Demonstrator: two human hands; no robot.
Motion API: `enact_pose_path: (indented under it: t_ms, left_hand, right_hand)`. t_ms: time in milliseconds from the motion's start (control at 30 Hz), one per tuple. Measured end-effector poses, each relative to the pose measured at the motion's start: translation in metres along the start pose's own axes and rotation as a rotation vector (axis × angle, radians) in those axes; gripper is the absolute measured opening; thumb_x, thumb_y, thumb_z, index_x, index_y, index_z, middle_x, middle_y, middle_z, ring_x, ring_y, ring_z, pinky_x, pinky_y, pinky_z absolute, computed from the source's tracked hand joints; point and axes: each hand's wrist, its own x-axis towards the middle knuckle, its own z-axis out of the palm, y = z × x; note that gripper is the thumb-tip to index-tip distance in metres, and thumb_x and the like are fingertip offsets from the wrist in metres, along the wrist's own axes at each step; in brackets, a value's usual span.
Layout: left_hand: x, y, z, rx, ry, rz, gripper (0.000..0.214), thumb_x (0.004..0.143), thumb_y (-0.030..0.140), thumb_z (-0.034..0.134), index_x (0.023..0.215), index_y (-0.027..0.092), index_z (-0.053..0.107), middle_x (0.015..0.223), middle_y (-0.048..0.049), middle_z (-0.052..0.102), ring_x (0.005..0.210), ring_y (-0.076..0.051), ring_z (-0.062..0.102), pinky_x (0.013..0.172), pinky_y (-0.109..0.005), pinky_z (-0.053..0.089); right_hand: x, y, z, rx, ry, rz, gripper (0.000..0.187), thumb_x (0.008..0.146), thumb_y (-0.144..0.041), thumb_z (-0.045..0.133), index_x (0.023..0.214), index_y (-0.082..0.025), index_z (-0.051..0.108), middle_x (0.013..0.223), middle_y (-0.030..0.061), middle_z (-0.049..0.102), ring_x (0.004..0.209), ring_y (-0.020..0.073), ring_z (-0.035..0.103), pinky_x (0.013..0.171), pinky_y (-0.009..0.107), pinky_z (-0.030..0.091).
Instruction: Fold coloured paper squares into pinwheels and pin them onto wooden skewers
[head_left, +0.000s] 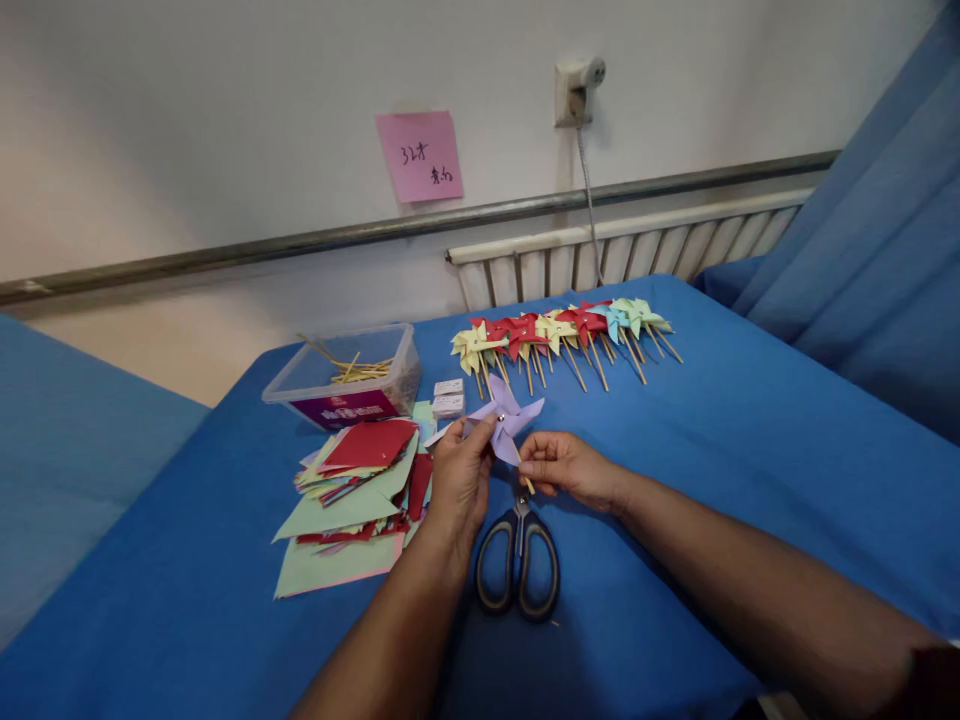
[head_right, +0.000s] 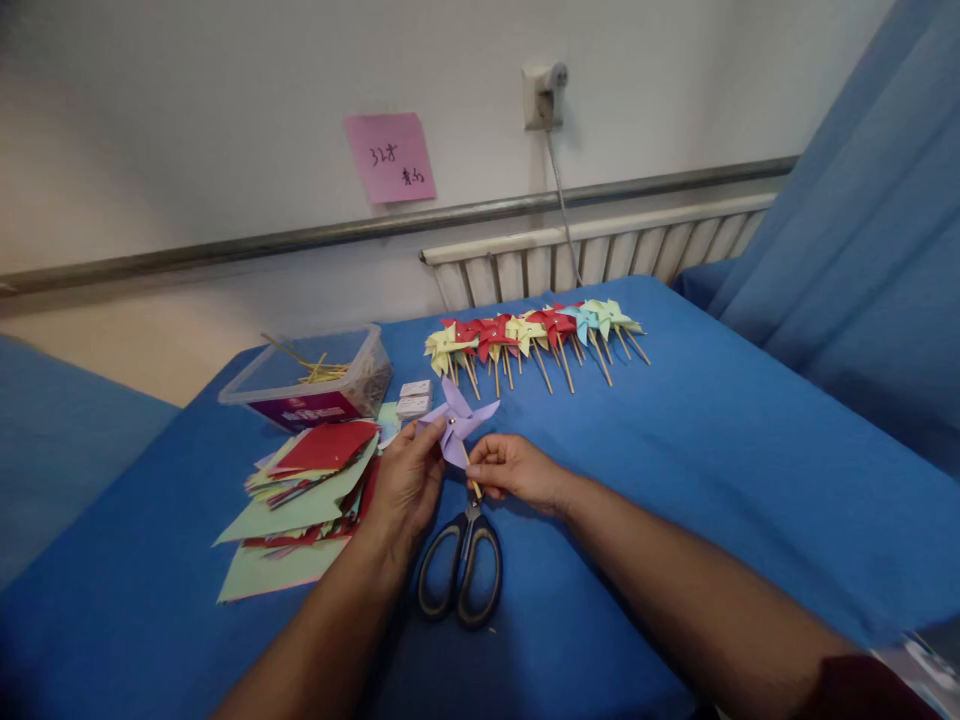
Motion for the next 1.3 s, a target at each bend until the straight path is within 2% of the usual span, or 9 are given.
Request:
enact_pose_path:
  t_ms: [200,333,567,800,1067,1300]
  left_hand:
    - [-0.002,0.001,0.000,0.013,-0.045,-0.082,0.035,0.056,0.026,0.082,0.084,0.013,0.065,0.074,-0.0015,0.068,0.063,-0.011,0.060,0.060,-0.023,0.046]
    - [-0.004,0.003,0.001,-0.009,-0.041,-0.114,0.035,0.056,0.022,0.082,0.086,0.014,0.066,0.077,-0.0022,0.069,0.063,-0.012,0.060,0.059,-0.024,0.047]
    - [-0.001,0.006,0.000,-0.016,-0.008,-0.071,0.032,0.058,0.016,0.080,0.087,0.013,0.067,0.080,-0.0018,0.070,0.068,-0.012,0.062,0.062,-0.022,0.048]
    - [0.008,0.006,-0.006,-0.052,0.033,-0.001,0.030,0.061,0.009,0.075,0.090,0.013,0.068,0.081,-0.0018,0.070,0.073,-0.012,0.064,0.068,-0.021,0.050]
    - [0.011,0.012,-0.006,-0.102,0.130,0.061,0.023,0.066,-0.001,0.066,0.086,0.012,0.068,0.081,-0.0040,0.071,0.074,-0.011,0.065,0.069,-0.019,0.052]
    - [0.008,0.015,-0.003,-0.111,0.132,0.064,0.020,0.068,-0.001,0.065,0.084,0.012,0.068,0.080,-0.0040,0.070,0.073,-0.011,0.065,0.066,-0.018,0.053]
  right_hand:
    - [0.000,-0.001,0.000,-0.031,0.011,0.002,0.027,0.072,-0.035,0.073,0.080,-0.016,0.055,0.064,-0.0023,0.062,0.044,0.0052,0.045,0.043,0.019,0.029]
    - [0.002,-0.001,0.000,-0.041,0.023,0.000,0.028,0.072,-0.037,0.073,0.079,-0.016,0.055,0.064,-0.0023,0.062,0.043,0.0052,0.045,0.043,0.019,0.029]
    - [0.007,0.001,0.003,-0.047,0.030,0.007,0.035,0.068,-0.043,0.075,0.078,-0.016,0.054,0.062,-0.0027,0.062,0.042,0.0053,0.045,0.042,0.019,0.030]
    - [0.012,0.003,0.005,-0.144,0.062,0.078,0.043,0.058,-0.045,0.080,0.076,-0.015,0.055,0.057,-0.0042,0.060,0.041,0.0065,0.047,0.042,0.020,0.034]
    - [0.016,0.012,0.009,-0.287,0.147,0.064,0.032,0.063,-0.042,0.072,0.070,-0.016,0.054,0.055,-0.0038,0.058,0.042,0.0086,0.047,0.040,0.021,0.035]
    - [0.016,0.016,0.012,-0.376,0.213,0.077,0.022,0.069,-0.031,0.071,0.071,-0.016,0.055,0.056,-0.0048,0.057,0.045,0.0076,0.049,0.042,0.019,0.036]
